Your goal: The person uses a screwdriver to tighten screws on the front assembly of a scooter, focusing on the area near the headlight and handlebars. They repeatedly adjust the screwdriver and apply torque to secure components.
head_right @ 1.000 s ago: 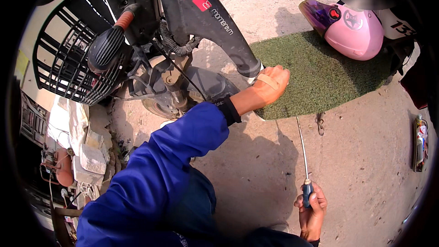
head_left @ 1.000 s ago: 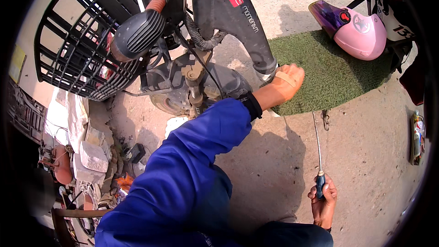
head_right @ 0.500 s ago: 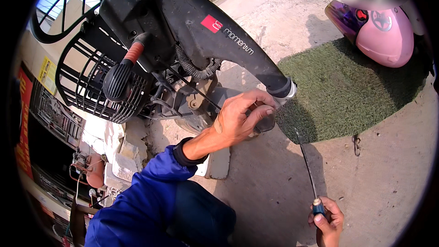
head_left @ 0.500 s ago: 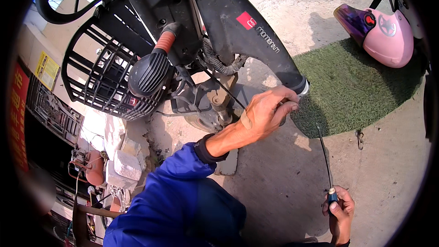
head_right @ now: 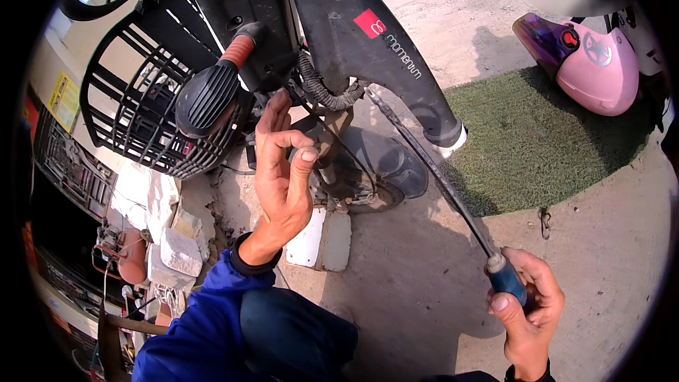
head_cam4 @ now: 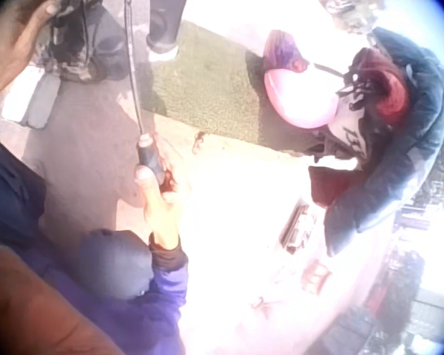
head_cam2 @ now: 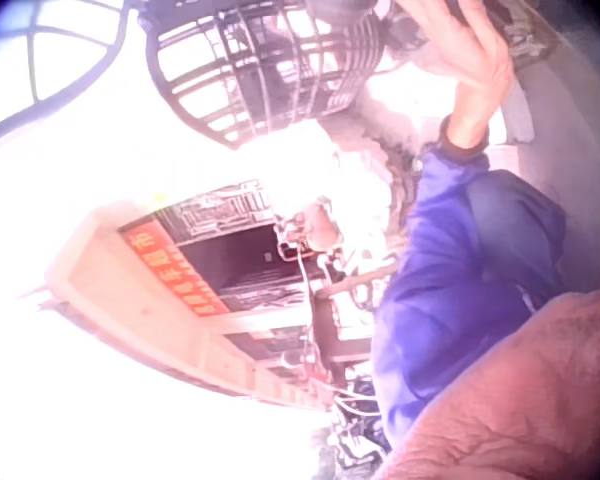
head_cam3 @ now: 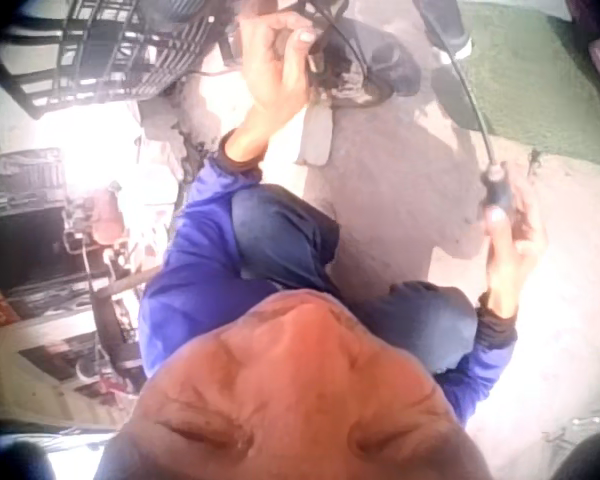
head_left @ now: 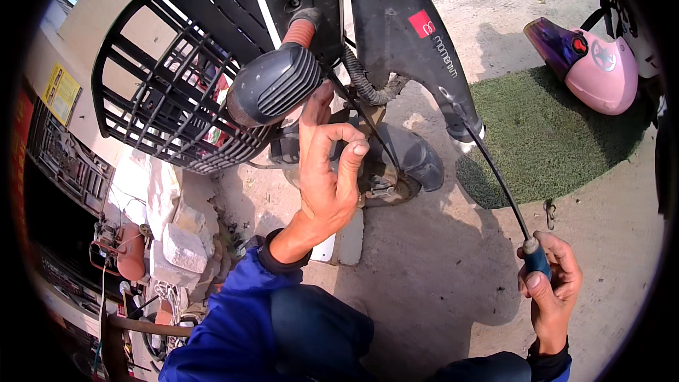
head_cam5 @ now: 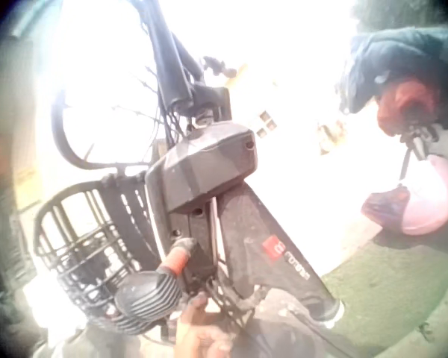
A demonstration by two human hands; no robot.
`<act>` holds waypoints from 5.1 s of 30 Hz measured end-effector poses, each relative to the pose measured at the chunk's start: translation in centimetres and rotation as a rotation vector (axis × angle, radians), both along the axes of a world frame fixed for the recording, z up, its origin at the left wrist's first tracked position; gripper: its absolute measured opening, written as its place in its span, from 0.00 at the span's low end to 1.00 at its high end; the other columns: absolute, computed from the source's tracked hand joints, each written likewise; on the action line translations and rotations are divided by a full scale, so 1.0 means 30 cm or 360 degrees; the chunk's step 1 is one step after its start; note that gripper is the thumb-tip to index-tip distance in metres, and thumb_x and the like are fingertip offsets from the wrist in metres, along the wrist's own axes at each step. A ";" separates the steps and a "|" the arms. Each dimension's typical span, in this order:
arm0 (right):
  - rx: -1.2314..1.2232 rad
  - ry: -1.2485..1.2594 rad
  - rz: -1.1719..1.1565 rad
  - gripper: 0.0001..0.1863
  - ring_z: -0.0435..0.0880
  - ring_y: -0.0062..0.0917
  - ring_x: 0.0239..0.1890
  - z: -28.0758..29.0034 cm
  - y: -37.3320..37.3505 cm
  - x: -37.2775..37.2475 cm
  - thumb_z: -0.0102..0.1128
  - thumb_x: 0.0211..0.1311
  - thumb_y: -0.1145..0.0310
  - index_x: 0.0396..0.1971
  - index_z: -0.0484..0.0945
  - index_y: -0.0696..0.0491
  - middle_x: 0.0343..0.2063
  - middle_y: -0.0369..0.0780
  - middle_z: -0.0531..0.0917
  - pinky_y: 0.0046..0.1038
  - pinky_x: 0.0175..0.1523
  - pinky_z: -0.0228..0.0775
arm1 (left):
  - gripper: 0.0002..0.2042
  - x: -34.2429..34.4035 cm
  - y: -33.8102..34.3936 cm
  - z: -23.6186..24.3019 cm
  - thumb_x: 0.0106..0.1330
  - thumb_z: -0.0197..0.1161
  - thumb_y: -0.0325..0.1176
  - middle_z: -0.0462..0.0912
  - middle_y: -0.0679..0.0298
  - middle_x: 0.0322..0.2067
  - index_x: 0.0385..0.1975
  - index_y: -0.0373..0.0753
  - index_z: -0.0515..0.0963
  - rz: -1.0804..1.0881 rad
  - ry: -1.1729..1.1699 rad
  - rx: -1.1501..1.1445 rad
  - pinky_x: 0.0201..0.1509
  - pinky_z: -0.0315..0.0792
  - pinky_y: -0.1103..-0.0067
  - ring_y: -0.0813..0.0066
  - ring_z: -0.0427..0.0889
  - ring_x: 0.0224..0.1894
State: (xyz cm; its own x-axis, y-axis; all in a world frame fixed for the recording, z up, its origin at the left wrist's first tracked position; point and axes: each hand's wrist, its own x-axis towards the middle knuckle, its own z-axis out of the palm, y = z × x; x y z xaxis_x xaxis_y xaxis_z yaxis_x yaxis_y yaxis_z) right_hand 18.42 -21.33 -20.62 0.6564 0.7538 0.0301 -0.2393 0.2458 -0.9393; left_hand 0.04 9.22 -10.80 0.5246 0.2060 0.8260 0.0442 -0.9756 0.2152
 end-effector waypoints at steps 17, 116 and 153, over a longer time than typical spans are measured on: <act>-0.0134 -0.2299 -0.0971 0.22 0.89 0.40 0.40 0.621 0.128 -0.227 0.71 0.49 0.84 0.48 0.83 0.66 0.41 0.55 0.87 0.31 0.46 0.80 | 0.16 0.105 0.063 -0.047 0.76 0.61 0.28 0.80 0.65 0.56 0.60 0.33 0.75 -0.0931 -0.0568 -0.1405 0.67 0.64 0.77 0.78 0.75 0.58; 0.0642 -0.0296 0.0216 0.22 0.73 0.17 0.24 0.097 0.580 -0.225 0.55 0.75 0.72 0.66 0.73 0.61 0.27 0.37 0.77 0.23 0.29 0.65 | 0.06 0.068 -0.043 0.037 0.79 0.55 0.31 0.42 0.42 0.79 0.49 0.38 0.71 -0.0493 -0.0101 -0.0855 0.81 0.47 0.55 0.46 0.45 0.80; 0.0399 0.0008 0.0709 0.17 0.74 0.15 0.22 -0.124 0.403 -0.254 0.58 0.73 0.67 0.53 0.80 0.63 0.24 0.35 0.79 0.19 0.30 0.64 | 0.11 -0.104 -0.031 0.071 0.79 0.56 0.36 0.81 0.61 0.42 0.46 0.33 0.77 -0.0811 -0.0160 -0.2004 0.45 0.80 0.79 0.76 0.81 0.41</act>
State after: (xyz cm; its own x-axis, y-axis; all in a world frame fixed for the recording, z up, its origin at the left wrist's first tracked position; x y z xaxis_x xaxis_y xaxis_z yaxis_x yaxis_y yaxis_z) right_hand 10.81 -9.24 -24.35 0.2736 0.9305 0.2435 -0.3765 0.3366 -0.8631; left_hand -3.09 8.30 -8.66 0.7173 0.6453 0.2628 -0.3273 -0.0209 0.9447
